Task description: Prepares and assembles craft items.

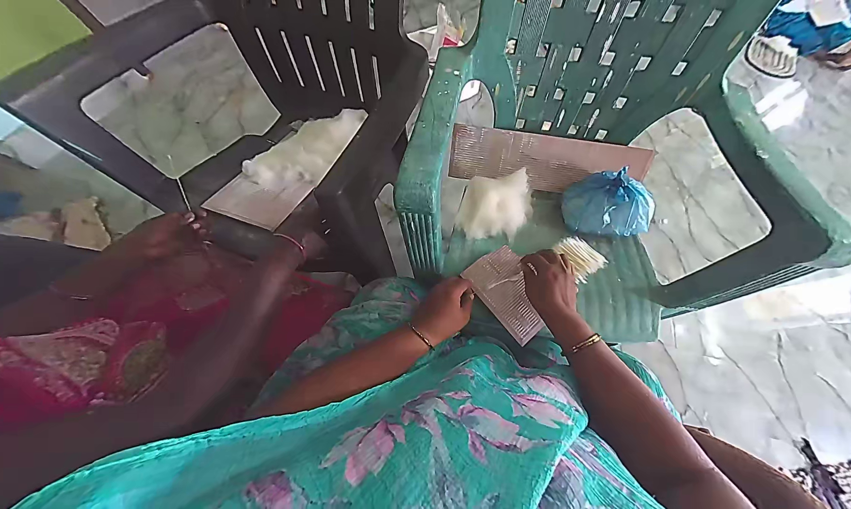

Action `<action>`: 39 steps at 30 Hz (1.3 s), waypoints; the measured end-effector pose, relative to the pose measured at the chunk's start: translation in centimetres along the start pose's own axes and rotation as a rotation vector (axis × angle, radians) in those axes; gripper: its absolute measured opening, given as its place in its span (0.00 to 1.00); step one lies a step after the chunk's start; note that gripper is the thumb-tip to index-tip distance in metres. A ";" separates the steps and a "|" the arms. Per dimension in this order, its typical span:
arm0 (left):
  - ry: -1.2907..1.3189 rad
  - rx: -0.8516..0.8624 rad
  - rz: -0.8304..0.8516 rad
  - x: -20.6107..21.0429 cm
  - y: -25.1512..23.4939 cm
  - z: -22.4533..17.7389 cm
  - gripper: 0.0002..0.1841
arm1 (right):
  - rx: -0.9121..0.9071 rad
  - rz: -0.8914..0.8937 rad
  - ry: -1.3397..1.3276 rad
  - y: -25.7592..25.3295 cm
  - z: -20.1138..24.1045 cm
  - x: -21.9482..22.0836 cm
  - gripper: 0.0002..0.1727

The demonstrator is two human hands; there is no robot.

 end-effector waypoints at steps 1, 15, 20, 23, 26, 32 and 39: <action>0.000 -0.001 -0.002 0.0 0.0 0.0 0.16 | -0.032 -0.034 0.009 0.0 0.4 -0.1 0.11; -0.036 0.069 0.205 2.6 1.0 -1.1 0.18 | -0.260 0.604 0.287 9.8 1.7 3.9 0.46; -0.006 0.057 0.282 3.4 1.3 -1.7 0.17 | -0.381 0.501 0.201 12.4 0.9 1.4 0.41; 0.046 0.048 0.211 2.7 1.0 -1.3 0.18 | -0.404 0.149 0.074 11.3 0.3 -2.1 0.29; 0.075 0.004 0.124 1.6 0.5 -0.7 0.17 | -0.295 0.045 0.065 9.1 -0.3 -2.9 0.24; 0.073 -0.003 0.023 0.8 -0.3 -0.2 0.17 | -0.292 0.228 0.115 5.1 2.9 2.2 0.31; 0.045 -0.006 0.058 1.3 -0.3 0.1 0.16 | -0.310 0.535 0.206 6.8 4.2 5.2 0.45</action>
Point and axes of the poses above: each hand's wrist, its own y-axis away from the middle knuckle, its own x-axis out of the palm, z = x × y, the point moved 10 cm from there along -y, towards the middle knuckle, and after that the axes turned 2 degrees about x, right-handed, at the moved point
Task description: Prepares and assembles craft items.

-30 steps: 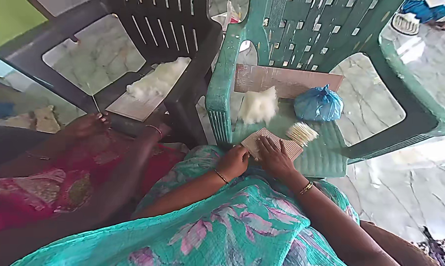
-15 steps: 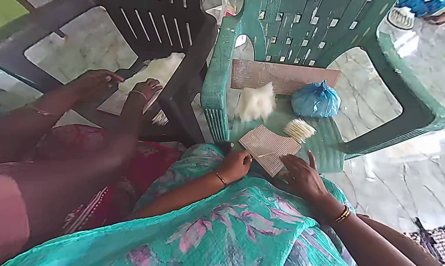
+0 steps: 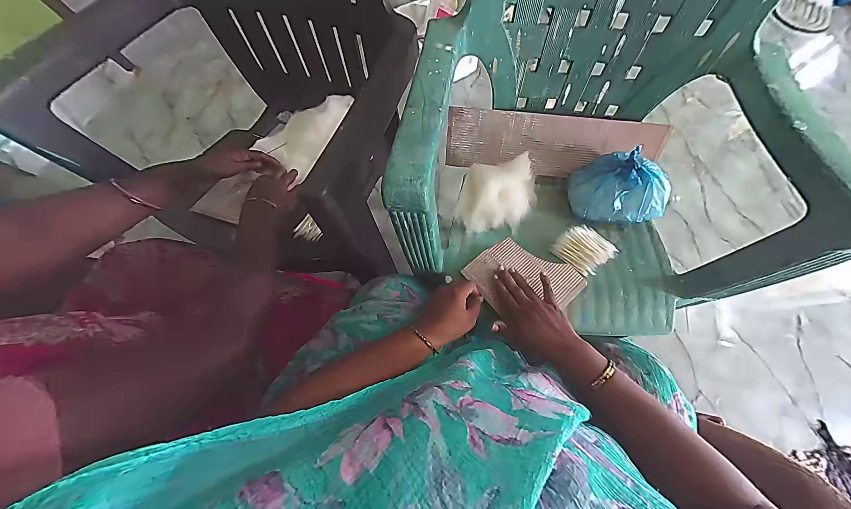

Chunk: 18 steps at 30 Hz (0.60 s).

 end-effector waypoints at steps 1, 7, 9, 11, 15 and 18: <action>-0.002 -0.004 0.030 0.3 0.1 -0.1 0.16 | -0.013 0.013 -0.005 1.0 0.0 0.4 0.45; -0.053 -0.046 0.231 2.0 1.2 -0.7 0.19 | -0.105 -0.077 0.045 6.0 -0.1 0.9 0.44; -0.015 -0.024 0.173 1.6 1.2 -0.8 0.19 | -0.155 -0.275 0.009 7.0 -0.2 -1.1 0.37; 0.038 -0.021 0.086 0.7 1.1 -0.6 0.18 | -0.099 -0.434 -0.052 7.0 -1.5 -2.8 0.31; 0.072 -0.079 -0.003 -0.7 0.4 0.5 0.17 | 0.135 -0.460 -0.074 4.0 -3.9 -4.6 0.30; 0.046 -0.105 -0.016 -1.1 0.1 0.9 0.17 | 0.130 -0.350 -0.077 0.5 -3.1 -4.2 0.33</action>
Point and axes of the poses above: each hand's wrist, its own y-axis away from the middle knuckle, its own x-axis out of the palm, z = x × y, the point moved 10 cm from there along -y, towards the middle knuckle, and after that the axes turned 2 degrees about x, right-handed, at the moved point
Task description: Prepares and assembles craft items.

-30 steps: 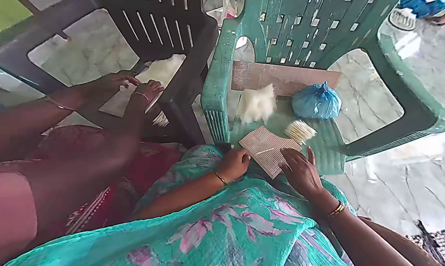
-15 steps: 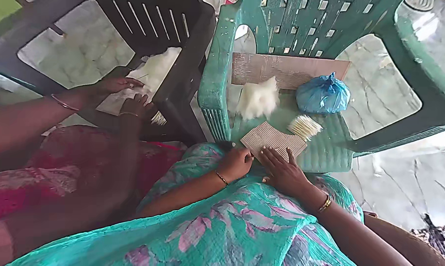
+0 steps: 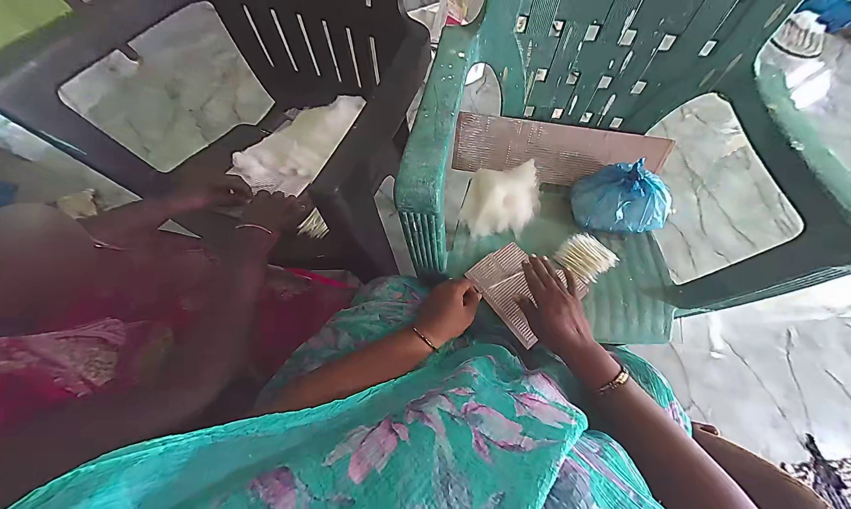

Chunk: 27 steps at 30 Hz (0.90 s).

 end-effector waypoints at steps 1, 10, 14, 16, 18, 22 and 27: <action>-0.013 -0.003 0.005 0.0 -0.1 0.1 0.17 | -0.031 0.059 0.006 -0.7 0.6 0.9 0.34; -0.082 0.044 0.074 1.0 0.1 -0.3 0.18 | -0.070 0.403 0.121 1.6 2.0 3.8 0.47; -0.116 0.133 0.140 2.2 1.0 -1.4 0.19 | -0.050 0.442 0.134 4.7 1.6 3.6 0.49; -0.133 0.173 0.143 2.7 1.3 -1.6 0.19 | -0.043 0.425 0.125 5.9 1.5 3.7 0.49; -0.148 0.191 0.143 2.9 1.6 -1.7 0.19 | -0.036 0.406 0.095 6.7 1.5 3.3 0.47; -0.147 0.241 0.098 2.6 2.0 -1.9 0.20 | -0.102 -0.114 -0.094 8.3 1.0 -0.3 0.30; -0.145 0.294 0.026 2.2 2.6 -2.2 0.20 | 0.034 -0.300 -0.110 9.0 -0.5 -2.5 0.19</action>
Point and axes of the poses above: each hand's wrist, its own y-axis away from the middle knuckle, its own x-axis out of the palm, z = x × y, the point moved 10 cm from there along -y, towards the middle knuckle, and after that the axes turned 2 degrees about x, right-handed, at the moved point
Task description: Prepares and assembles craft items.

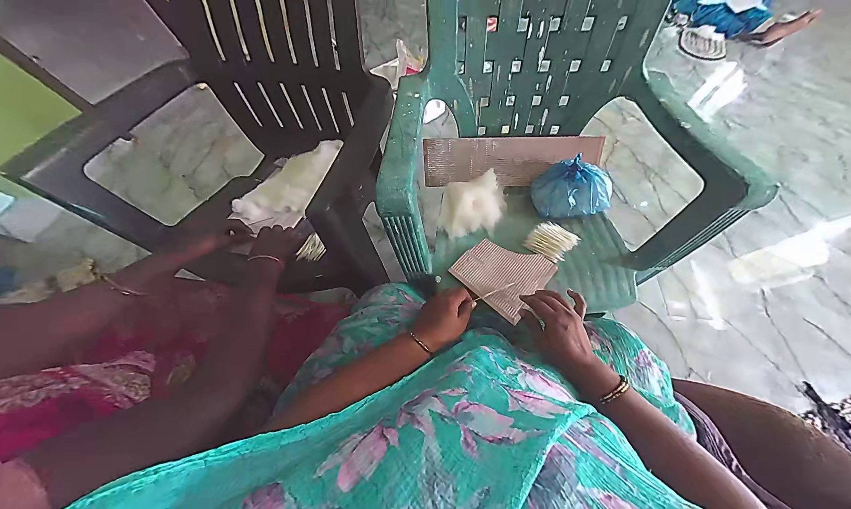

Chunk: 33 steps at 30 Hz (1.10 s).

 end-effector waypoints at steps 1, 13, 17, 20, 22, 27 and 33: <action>-0.006 0.031 -0.028 -0.2 0.1 -0.2 0.20 | 0.006 -0.033 0.008 0.0 -0.1 -0.2 0.17; -0.076 0.463 -0.156 0.0 3.1 -3.5 0.16 | -0.312 -0.152 0.120 0.7 4.3 0.5 0.11; -0.096 0.489 -0.156 -0.1 3.2 -3.9 0.16 | -0.289 -0.175 0.099 1.3 4.2 -0.5 0.10; -0.093 0.470 -0.172 -0.9 3.1 -3.4 0.16 | -0.234 -0.218 0.096 1.4 3.2 -1.8 0.11; -0.081 0.447 -0.201 -1.5 2.9 -2.7 0.15 | -0.208 -0.238 0.105 1.2 2.1 -2.5 0.12; -0.012 0.373 -0.299 -2.5 2.5 -0.7 0.13 | -0.035 -0.202 0.078 -1.0 -2.0 -3.9 0.09; 0.036 0.291 -0.318 -2.7 0.8 0.4 0.14 | 0.470 -0.059 -0.015 -7.7 -11.0 -5.0 0.13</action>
Point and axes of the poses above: each hand's wrist, its own y-axis away from the middle knuckle, its own x-axis out of the palm, z = x × y, the point moved 10 cm from there along -y, towards the middle knuckle, and after that the axes turned 2 degrees about x, right-handed, at the moved point
